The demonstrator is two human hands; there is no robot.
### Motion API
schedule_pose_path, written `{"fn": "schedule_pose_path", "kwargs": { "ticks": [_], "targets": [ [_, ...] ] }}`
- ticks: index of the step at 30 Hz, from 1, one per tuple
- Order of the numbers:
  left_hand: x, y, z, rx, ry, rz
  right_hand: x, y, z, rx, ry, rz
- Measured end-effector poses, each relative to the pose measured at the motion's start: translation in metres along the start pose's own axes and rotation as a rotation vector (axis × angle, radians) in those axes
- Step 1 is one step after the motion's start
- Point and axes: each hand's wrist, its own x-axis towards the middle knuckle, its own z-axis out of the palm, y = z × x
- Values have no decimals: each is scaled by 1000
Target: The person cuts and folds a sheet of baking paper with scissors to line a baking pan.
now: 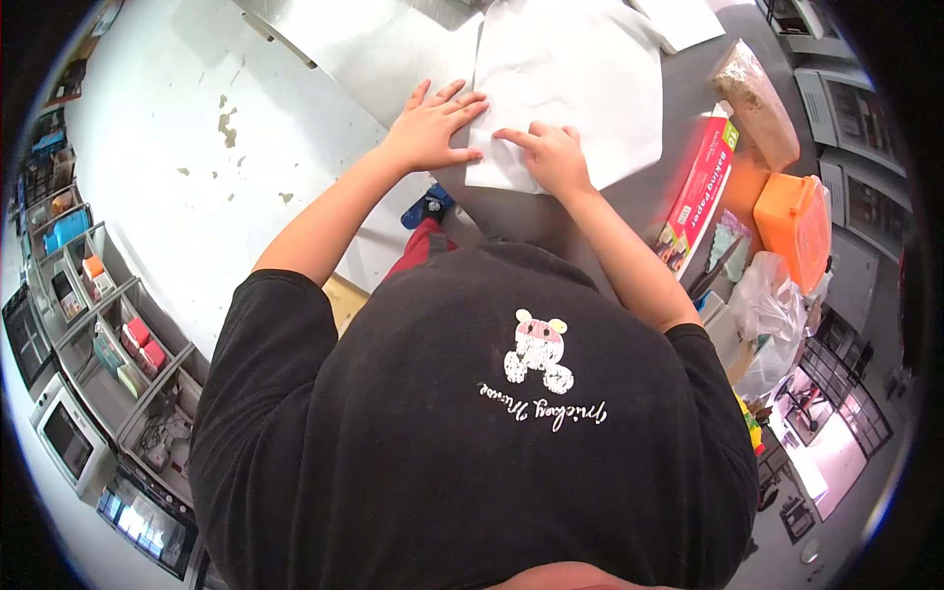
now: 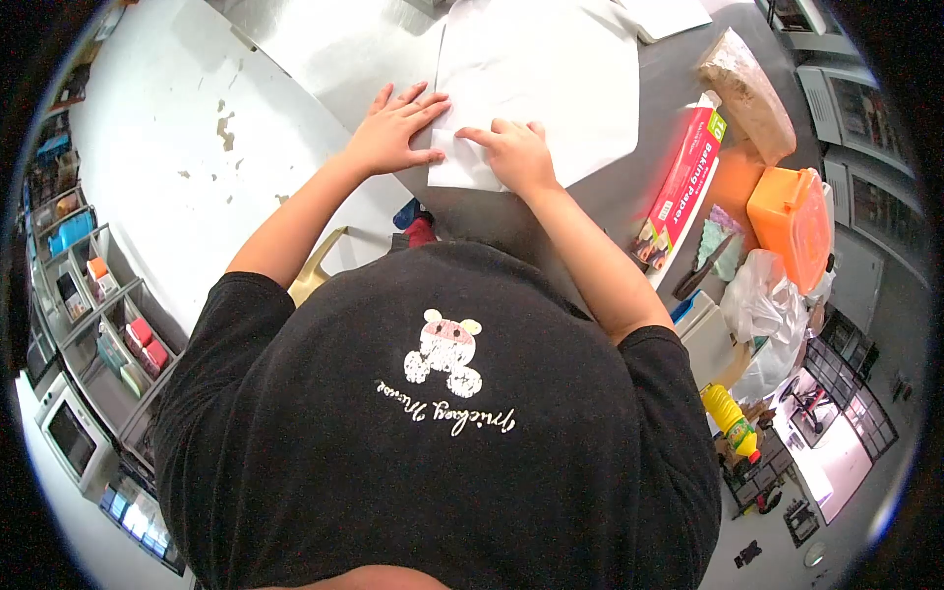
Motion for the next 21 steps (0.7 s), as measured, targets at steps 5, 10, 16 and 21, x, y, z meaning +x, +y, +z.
{"fn": "schedule_pose_path", "kwargs": {
  "ticks": [5,10,16,21],
  "targets": [
    [1,-1,-1,1,-17,-1,3,2,2,-7,-73,-63],
    [0,-2,4,8,9,3,7,-1,-4,-81,-165,-92],
    [0,-1,3,32,-28,-22,8,-1,-4,-122,-185,-107],
    [0,-3,5,24,-5,4,9,-2,-4,-147,-201,-107]
  ]
}}
